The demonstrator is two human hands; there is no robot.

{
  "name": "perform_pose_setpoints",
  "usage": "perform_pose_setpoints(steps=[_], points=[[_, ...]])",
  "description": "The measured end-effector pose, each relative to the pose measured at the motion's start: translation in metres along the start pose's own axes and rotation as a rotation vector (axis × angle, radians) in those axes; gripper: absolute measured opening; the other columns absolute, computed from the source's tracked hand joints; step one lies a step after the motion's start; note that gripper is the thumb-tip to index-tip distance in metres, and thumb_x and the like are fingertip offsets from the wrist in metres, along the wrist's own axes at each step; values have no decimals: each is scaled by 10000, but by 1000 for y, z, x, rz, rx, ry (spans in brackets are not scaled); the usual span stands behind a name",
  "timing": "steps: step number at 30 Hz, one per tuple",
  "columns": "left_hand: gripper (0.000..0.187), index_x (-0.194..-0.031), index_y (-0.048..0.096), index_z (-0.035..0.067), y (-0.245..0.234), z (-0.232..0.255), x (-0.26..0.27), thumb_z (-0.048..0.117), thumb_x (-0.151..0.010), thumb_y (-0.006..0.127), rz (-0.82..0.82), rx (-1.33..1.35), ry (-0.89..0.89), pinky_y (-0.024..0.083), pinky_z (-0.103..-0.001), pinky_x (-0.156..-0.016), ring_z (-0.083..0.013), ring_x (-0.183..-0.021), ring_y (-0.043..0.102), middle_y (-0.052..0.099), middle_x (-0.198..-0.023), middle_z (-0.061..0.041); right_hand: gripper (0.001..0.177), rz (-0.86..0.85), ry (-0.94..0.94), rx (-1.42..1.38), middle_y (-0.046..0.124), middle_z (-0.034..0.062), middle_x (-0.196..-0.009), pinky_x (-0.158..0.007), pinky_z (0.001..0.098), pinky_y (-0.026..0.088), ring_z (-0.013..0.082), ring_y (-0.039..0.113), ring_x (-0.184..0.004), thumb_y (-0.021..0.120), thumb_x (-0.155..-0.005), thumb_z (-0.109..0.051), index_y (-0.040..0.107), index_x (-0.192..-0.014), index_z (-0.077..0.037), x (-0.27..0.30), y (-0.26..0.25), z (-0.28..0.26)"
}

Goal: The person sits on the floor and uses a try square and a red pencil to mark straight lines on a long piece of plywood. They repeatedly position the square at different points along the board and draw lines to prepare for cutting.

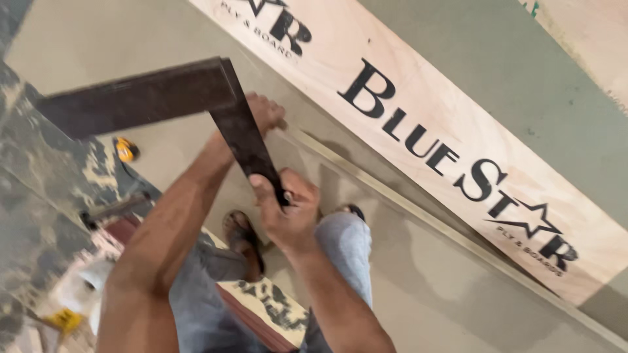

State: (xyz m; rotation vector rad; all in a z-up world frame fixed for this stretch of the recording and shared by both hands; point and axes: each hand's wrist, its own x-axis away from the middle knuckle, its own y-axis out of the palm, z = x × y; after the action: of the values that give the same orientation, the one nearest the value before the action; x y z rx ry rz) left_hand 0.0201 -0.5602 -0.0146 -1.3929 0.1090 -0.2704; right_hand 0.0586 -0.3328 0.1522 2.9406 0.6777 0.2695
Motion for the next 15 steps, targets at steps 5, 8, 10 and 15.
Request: perform_pose_setpoints(steps=[5, 8, 10, 15], points=[[121, -890, 664, 66, -3, -3, -29, 159, -871, 739, 6, 811, -213, 551, -493, -708, -328, -784, 656, 669, -813, -122, 437, 170, 22, -99, 622, -1, -654, -483, 259, 476, 70, 631, -568, 736, -976, -287, 530, -678, -43, -37, 18, 6], [245, -985, 675, 53, -6, -6, -43, 66, -741, 700, 247, 616, -28, 555, -462, -814, -349, -910, 667, 702, -961, -152, 290, 317, 11, 49, 641, 7, -653, -525, 247, 466, 64, 607, -583, 705, -978, -270, 668, -828, -24, -49, 17, 2], [303, -1010, 685, 65, -11, -17, -65, 41, -708, 695, 275, 186, 143, 557, -456, -891, -331, -963, 691, 724, -997, -140, 357, 394, -22, 151, 658, 17, -643, -521, 252, 462, 71, 619, -578, 710, -999, -279, 621, -764, -26, -62, 15, -3], [135, -972, 675, 77, -16, -24, -96, 82, -842, 711, 13, 72, 180, 524, -477, -879, -315, -975, 687, 706, -973, -124, 366, 656, -134, 53, 650, 16, -670, -527, 266, 430, 80, 577, -575, 697, -1026, -336, 662, -814, -40, -66, 35, 4]])
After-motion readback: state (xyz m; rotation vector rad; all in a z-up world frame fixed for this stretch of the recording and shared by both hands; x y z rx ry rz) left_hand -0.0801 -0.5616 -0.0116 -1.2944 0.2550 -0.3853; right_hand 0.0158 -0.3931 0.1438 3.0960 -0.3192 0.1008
